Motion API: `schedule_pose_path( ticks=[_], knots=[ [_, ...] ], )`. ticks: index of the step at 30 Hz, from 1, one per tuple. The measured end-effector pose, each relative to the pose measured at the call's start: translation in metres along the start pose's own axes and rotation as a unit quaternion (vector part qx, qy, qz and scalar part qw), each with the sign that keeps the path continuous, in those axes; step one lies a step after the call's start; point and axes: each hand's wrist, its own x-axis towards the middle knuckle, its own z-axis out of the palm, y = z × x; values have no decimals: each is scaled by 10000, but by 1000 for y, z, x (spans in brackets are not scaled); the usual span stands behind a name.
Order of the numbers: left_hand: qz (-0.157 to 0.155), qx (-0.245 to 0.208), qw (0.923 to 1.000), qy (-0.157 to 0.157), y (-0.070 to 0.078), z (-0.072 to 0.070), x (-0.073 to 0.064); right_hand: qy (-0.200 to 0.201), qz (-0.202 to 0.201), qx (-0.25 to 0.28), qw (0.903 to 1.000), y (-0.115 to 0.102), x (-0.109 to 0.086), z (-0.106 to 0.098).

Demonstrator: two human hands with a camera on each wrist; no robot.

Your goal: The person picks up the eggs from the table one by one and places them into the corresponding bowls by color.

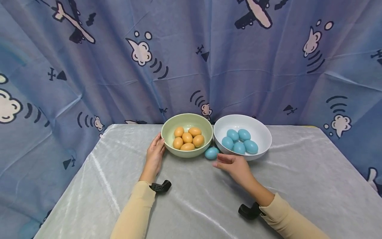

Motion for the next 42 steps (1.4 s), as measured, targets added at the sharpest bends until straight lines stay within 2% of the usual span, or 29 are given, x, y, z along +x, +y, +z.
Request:
schedule_pose_path(
  ticks=[18,23,34,42],
  knots=[
    [-76,-2,9999,65,2,1,-2,-440,269,-60,9987,15,11,1],
    [-89,-2,9999,95,2,1,-1,-567,242,-294,9977,15,14,4],
    [-114,4,9999,107,3,3,-2,-359,99,-281,9989,20,24,10],
    [-108,-50,9998,136,2,2,-1,-406,57,-256,9988,20,26,13]
  ],
)
